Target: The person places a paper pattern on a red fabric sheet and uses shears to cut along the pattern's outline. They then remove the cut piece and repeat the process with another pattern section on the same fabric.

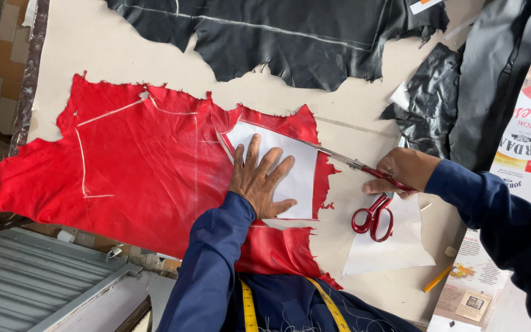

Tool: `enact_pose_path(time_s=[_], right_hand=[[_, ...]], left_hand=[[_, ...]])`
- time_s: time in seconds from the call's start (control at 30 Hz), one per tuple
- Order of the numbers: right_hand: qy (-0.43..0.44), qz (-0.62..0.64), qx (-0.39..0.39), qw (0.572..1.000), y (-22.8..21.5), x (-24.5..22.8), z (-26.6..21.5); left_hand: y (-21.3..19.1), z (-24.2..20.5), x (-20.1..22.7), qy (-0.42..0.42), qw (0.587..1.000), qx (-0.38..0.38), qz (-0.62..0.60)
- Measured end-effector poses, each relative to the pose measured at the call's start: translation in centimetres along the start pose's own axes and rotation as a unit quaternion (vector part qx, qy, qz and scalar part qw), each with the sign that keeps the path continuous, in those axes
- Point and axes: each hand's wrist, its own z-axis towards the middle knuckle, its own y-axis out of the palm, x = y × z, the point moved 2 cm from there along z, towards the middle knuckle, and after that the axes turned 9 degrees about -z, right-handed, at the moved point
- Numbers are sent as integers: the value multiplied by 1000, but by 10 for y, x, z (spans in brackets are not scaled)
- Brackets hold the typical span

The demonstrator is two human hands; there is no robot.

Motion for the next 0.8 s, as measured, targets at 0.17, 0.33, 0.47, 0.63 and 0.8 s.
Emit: enact_pose_path(time_s=[0.17, 0.33, 0.47, 0.63, 0.8], right_hand=[[10, 38, 28, 999, -1, -23, 3], [16, 40, 34, 999, -7, -33, 5], [6, 33, 29, 999, -9, -33, 0], [9, 44, 42, 998, -9, -47, 8], [-22, 18, 86, 996, -9, -57, 19]], left_hand=[[2, -2, 2, 10, 1000, 12, -6], [0, -2, 1, 2, 1000, 6, -6], [1, -1, 1, -11, 1000, -8, -7], [-1, 0, 1, -11, 1000, -10, -7], [-1, 2, 2, -16, 999, -39, -6]])
